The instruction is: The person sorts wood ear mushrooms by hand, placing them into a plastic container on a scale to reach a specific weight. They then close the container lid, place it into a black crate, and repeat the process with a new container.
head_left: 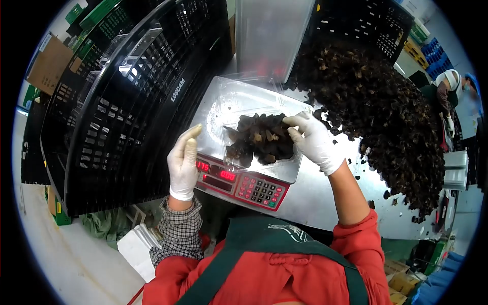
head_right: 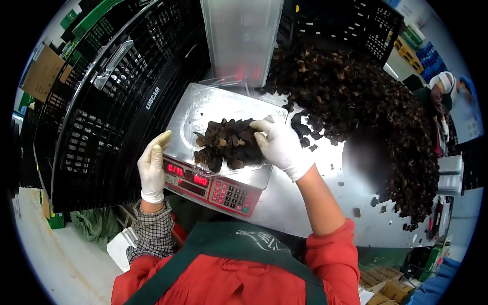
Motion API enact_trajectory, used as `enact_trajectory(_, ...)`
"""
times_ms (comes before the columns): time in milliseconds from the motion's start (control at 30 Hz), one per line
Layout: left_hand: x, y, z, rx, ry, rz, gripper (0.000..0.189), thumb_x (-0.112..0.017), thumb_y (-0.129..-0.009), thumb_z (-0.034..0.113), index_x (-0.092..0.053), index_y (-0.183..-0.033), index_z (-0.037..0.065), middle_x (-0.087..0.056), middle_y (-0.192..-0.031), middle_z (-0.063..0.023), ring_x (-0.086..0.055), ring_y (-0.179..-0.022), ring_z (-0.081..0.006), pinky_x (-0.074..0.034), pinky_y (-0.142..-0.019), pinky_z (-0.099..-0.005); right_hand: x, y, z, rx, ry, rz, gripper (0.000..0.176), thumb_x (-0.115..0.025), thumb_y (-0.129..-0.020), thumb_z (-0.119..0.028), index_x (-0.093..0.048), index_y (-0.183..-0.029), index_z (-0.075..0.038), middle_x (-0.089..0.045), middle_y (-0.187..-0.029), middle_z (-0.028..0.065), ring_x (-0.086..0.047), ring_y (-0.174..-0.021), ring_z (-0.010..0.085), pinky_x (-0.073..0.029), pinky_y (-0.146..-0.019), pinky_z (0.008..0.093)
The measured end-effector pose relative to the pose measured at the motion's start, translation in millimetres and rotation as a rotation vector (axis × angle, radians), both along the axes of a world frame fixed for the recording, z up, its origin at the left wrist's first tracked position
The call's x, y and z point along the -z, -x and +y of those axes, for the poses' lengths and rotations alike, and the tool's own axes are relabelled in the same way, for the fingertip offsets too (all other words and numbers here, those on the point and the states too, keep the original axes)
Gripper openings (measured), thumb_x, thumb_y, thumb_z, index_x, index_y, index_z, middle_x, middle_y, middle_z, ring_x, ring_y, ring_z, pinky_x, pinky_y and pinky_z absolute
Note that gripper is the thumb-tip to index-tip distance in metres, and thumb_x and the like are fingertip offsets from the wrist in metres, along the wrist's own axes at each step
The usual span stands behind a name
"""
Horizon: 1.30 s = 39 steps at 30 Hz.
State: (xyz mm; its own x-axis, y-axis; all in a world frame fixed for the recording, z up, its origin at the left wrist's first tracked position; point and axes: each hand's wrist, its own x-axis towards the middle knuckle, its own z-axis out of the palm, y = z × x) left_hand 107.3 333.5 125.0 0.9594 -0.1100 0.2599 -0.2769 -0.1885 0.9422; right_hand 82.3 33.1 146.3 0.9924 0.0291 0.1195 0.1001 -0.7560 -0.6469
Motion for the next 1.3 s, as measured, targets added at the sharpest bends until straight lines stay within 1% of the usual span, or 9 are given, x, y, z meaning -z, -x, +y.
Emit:
enact_trajectory(133, -5.3, 3.6, 15.8, 0.013, 0.021, 0.164, 0.053, -0.044, -0.100, 0.040, -0.053, -0.127, -0.005, -0.065, -0.111, -0.0146, -0.063, -0.100, -0.0208, -0.049, -0.090, -0.0323, 9.1, -29.0, -39.5, 0.155, -0.276, -0.005, 0.026, -0.055, -0.094, -0.011, -0.061, -0.116, 0.002, -0.065, -0.094, 0.0058, -0.060, -0.080, 0.0124, -0.051, -0.073, 0.0262)
enact_trajectory(467, 16.5, 39.1, -15.0, 0.325, 0.300, 0.654, 0.093, -0.032, -0.091, 0.069, -0.031, -0.136, -0.012, -0.065, -0.089, -0.0190, -0.068, -0.075, -0.0240, -0.055, -0.066, -0.0295, 24.8, -104.4, -20.5, 0.208, -1.333, 0.275, 0.068, -0.031, -0.100, -0.053, -0.042, -0.131, 0.006, -0.065, -0.105, 0.0178, -0.064, -0.087, 0.0259, -0.050, -0.086, 0.0359)
enact_trajectory(600, 14.3, 34.5, -17.1, 0.310, 0.299, 0.683, 0.105, -0.020, -0.083, 0.081, -0.033, -0.133, -0.010, -0.065, -0.085, -0.0186, -0.068, -0.073, -0.0255, -0.057, -0.065, -0.0336, -14.7, -55.6, -30.8, -0.131, -0.871, 0.158, 0.064, -0.033, -0.099, -0.053, -0.066, -0.106, 0.001, -0.069, -0.099, 0.0099, -0.062, -0.099, 0.0209, -0.043, -0.097, 0.0381)
enact_trajectory(667, 20.9, 33.5, -14.6, 0.314, 0.465, 0.695, 0.078, -0.039, -0.093, 0.062, -0.038, -0.127, -0.008, -0.065, -0.084, -0.0189, -0.068, -0.070, -0.0252, -0.058, -0.063, -0.0341, -16.7, -18.8, -33.9, -0.180, -0.370, 0.144, 0.020, -0.060, -0.089, -0.020, -0.072, -0.103, -0.013, -0.059, -0.127, 0.0138, -0.054, -0.117, 0.0250, -0.036, -0.106, 0.0397)
enact_trajectory(733, 15.6, 29.5, -20.1, 0.296, 0.360, 0.739, 0.056, -0.051, -0.093, 0.038, -0.040, -0.123, -0.008, -0.065, -0.084, -0.0190, -0.068, -0.069, -0.0248, -0.058, -0.062, -0.0337, -5.1, 14.9, -29.7, -0.338, 0.068, 0.032, 0.026, -0.069, -0.082, -0.023, -0.071, -0.106, -0.015, -0.046, -0.139, 0.0171, -0.044, -0.128, 0.0346, -0.038, -0.105, 0.0397)
enact_trajectory(800, 16.1, 27.8, -21.4, 0.260, 0.434, 0.844, 0.040, -0.059, -0.084, 0.001, -0.041, -0.118, -0.008, -0.065, -0.085, -0.0191, -0.068, -0.070, -0.0239, -0.058, -0.061, -0.0318, -2.1, 38.4, -21.5, -0.271, 0.028, -0.045, 0.036, -0.071, -0.079, -0.018, -0.066, -0.114, -0.015, -0.047, -0.138, 0.0183, -0.044, -0.128, 0.0354, -0.039, -0.104, 0.0384)
enact_trajectory(900, 24.2, 28.3, -23.2, 0.267, 0.424, 0.847, 0.037, -0.059, -0.086, 0.004, -0.041, -0.115, -0.009, -0.064, -0.089, -0.0189, -0.068, -0.072, -0.0239, -0.058, -0.061, -0.0306, 25.7, 49.6, -26.9, -0.002, -0.073, 0.001, 0.055, -0.074, -0.078, -0.015, -0.052, -0.128, -0.006, -0.059, -0.117, 0.0148, -0.061, -0.099, 0.0252, -0.052, -0.082, 0.0315)
enact_trajectory(1000, 25.8, 24.5, -26.0, 0.305, 0.407, 0.840, 0.031, -0.057, -0.085, 0.000, -0.041, -0.111, -0.008, -0.063, -0.085, -0.0165, -0.067, -0.069, -0.0200, -0.057, -0.059, -0.0269, 35.1, 46.4, -31.5, 0.129, -0.841, 0.587, 0.024, -0.063, -0.088, -0.009, -0.052, -0.106, 0.002, -0.064, -0.083, 0.0098, -0.062, -0.062, 0.0130, -0.050, -0.056, 0.0235)
enact_trajectory(1300, -61.3, 49.7, -9.2, 0.376, 0.250, 0.383, 0.025, -0.060, -0.086, 0.000, -0.044, -0.106, -0.001, -0.059, -0.090, -0.0082, -0.063, -0.078, -0.0142, -0.052, -0.068, -0.0249, -35.7, 53.1, -7.3, 0.024, -1.073, 0.290, 0.013, -0.059, -0.080, 0.000, -0.048, -0.086, -0.004, -0.061, -0.075, 0.0101, -0.051, -0.052, 0.0090, -0.040, -0.047, 0.0199)
